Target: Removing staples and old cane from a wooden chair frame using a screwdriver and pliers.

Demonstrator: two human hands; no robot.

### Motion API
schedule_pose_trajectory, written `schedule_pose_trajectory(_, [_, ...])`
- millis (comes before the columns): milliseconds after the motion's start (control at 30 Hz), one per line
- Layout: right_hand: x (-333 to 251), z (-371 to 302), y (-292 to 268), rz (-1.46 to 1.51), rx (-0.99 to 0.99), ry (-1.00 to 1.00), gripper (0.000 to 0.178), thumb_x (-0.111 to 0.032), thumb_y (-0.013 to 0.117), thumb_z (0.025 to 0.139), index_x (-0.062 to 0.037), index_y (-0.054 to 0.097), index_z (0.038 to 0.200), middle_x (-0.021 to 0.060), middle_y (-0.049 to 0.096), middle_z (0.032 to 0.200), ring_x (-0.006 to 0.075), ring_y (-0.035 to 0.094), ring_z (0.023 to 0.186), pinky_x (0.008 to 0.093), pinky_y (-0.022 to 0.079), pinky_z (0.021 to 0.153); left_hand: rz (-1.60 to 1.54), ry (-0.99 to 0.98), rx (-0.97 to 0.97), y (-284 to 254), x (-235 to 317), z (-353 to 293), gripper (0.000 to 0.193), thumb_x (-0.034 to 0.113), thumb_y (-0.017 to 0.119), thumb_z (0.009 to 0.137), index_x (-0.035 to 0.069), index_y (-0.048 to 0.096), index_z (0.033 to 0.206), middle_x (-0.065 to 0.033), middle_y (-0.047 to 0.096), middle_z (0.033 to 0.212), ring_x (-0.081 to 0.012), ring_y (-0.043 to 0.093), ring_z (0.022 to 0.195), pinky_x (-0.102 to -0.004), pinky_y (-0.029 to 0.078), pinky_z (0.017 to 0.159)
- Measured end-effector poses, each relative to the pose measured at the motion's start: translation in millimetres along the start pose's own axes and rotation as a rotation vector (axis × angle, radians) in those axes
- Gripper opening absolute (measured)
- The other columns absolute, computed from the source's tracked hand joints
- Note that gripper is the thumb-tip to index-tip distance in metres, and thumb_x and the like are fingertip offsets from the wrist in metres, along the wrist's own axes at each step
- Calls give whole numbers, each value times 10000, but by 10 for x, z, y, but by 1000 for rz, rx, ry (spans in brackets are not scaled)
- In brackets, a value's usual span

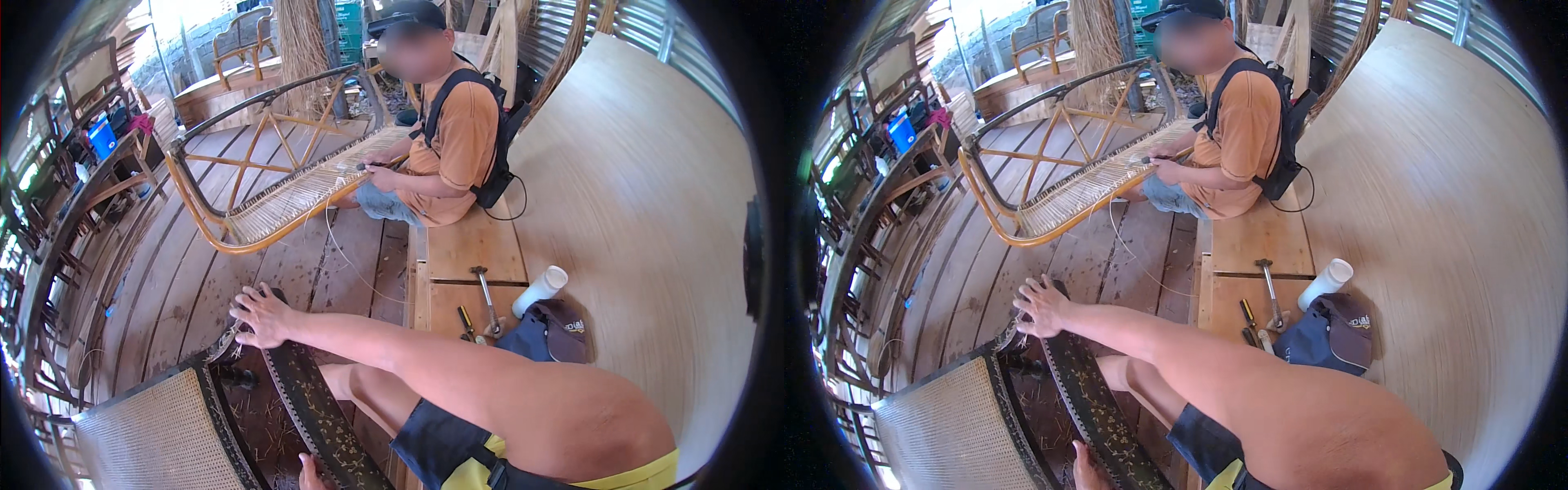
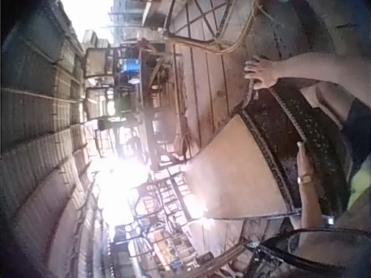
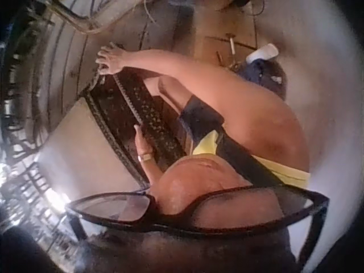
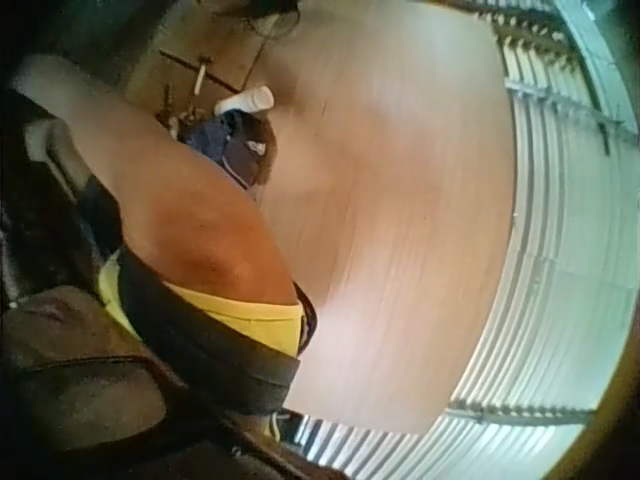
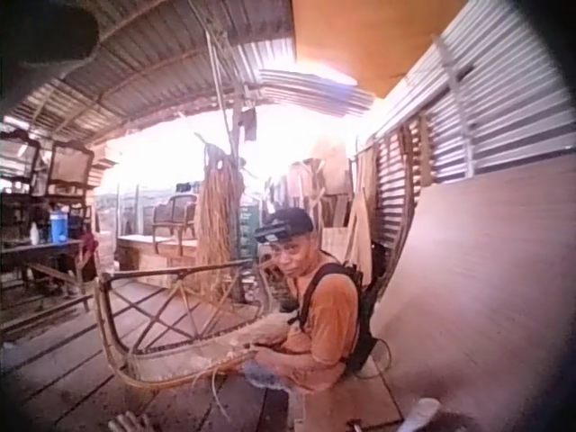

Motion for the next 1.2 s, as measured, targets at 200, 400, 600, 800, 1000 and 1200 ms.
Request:
schedule_pose_trajectory(200, [-55, 317, 93, 8, -70, 84, 787, -630, 481, 977, -80, 400, 1534, 196, 442, 1474, 392, 386, 1398, 624, 276, 1152, -214, 36, -245, -321, -476, 237, 413, 213, 627, 1000, 23, 607, 1366, -116, 722, 1165, -267, 699, 1020, -387, 582, 885])
schedule_pose_trajectory(400, [32, 264, 22, 92, 78, 37, 751, -578, 519, 988, -59, 404, 1518, 208, 447, 1446, 410, 419, 1365, 609, 298, 1159, -130, 81, -452, -275, -670, 728, 654, 123, 765, 848, 20, 525, 1446, -137, 690, 1237, -308, 696, 1052, -448, 606, 872])
schedule_pose_trajectory(600, [-52, 289, 47, 155, 106, 5, 671, -530, 559, 981, -24, 487, 1416, 205, 515, 1360, 389, 455, 1323, 544, 338, 1137, -241, 97, -553, -279, -842, 863, 685, 160, 830, 818, 27, 544, 1426, -123, 703, 1205, -295, 712, 1006, -448, 619, 826])
schedule_pose_trajectory(800, [19, 272, 40, 170, 186, -8, 660, -515, 584, 972, -15, 498, 1396, 202, 540, 1315, 393, 486, 1280, 513, 358, 1124, -289, 86, -598, -136, -789, 839, 692, 181, 840, 818, 23, 545, 1424, -118, 705, 1200, -286, 714, 1001, -439, 619, 822])
schedule_pose_trajectory(1000, [30, 292, 94, 149, 164, -7, 662, -521, 572, 985, -15, 482, 1402, 198, 531, 1316, 392, 483, 1282, 515, 371, 1115, -333, 82, -640, -19, -739, 778, 700, 203, 851, 819, 20, 546, 1421, -113, 707, 1195, -276, 716, 996, -431, 620, 819])
schedule_pose_trajectory(1200, [56, 282, 114, 131, 196, -26, 659, -525, 569, 987, -21, 477, 1401, 187, 529, 1302, 384, 477, 1286, 513, 374, 1109, -370, 91, -704, 82, -678, 728, 708, 224, 862, 819, 17, 547, 1419, -108, 709, 1190, -267, 718, 992, -422, 620, 815])
Point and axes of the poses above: each hand's wrist, its own z-axis towards the middle knuckle, its own y-axis out of the palm, x = y × z, the point moved 9 cm from there along z, towards the middle knuckle
